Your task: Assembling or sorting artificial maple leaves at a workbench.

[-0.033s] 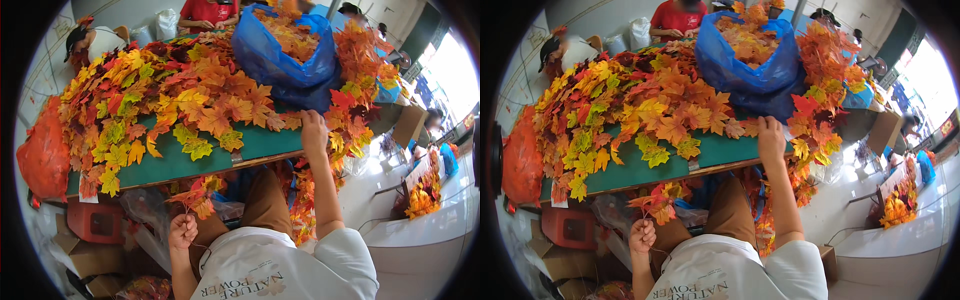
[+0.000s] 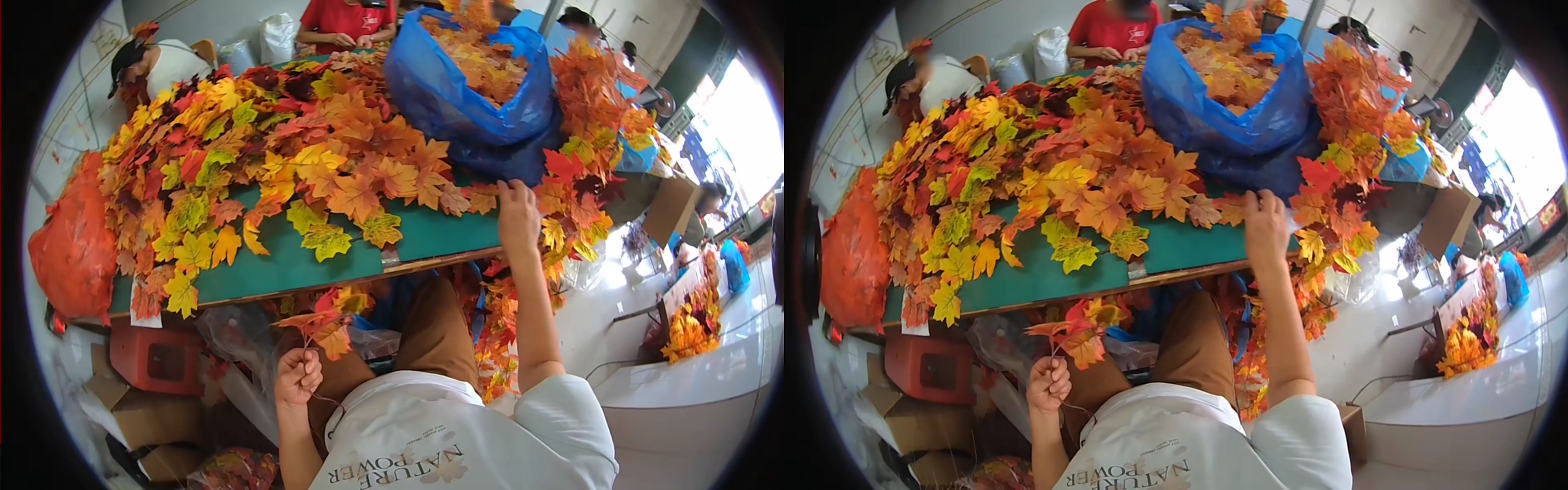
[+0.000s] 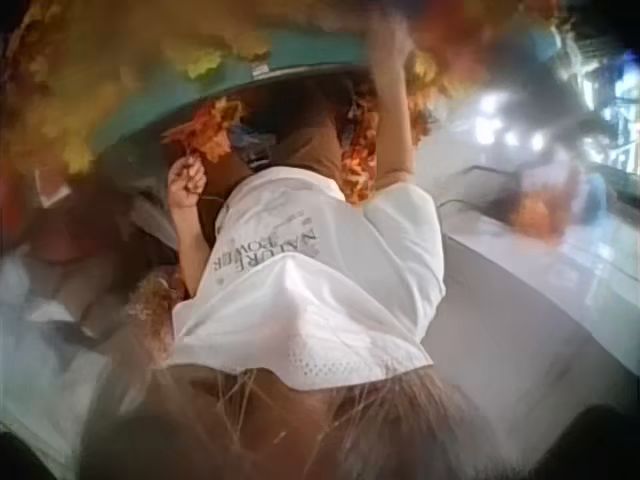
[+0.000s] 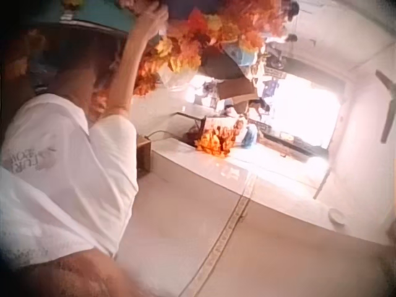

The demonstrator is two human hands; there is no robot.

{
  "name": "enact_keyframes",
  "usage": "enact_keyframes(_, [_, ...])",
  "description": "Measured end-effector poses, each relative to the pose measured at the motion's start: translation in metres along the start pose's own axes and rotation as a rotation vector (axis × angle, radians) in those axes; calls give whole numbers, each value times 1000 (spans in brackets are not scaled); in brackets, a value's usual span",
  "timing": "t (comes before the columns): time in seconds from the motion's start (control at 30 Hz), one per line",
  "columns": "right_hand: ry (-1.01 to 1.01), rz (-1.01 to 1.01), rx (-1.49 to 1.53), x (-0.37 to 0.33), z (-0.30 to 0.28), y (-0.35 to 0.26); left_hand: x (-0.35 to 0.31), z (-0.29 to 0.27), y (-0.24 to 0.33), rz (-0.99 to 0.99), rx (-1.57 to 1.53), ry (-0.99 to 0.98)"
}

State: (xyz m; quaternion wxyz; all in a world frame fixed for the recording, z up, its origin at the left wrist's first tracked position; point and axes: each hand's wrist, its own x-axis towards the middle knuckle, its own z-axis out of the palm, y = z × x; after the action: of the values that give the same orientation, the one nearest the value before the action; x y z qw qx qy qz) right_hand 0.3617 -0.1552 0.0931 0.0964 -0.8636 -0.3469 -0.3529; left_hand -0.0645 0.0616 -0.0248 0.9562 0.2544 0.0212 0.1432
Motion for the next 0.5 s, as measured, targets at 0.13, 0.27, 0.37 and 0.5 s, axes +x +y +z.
enact_keyframes(0.13, [-53,7,13,4,-3,-12,-8,-11,-17,-128,-19,207])
enact_keyframes(0.27, [-37,-103,355,12,-3,-57,-14,-32,-47,-262,-74,394])
enact_keyframes(0.37, [-48,-262,466,25,-3,-98,-17,-35,-49,-183,-238,409])
enact_keyframes(0.5, [21,-488,401,53,1,-141,-20,-32,-38,-63,-257,361])
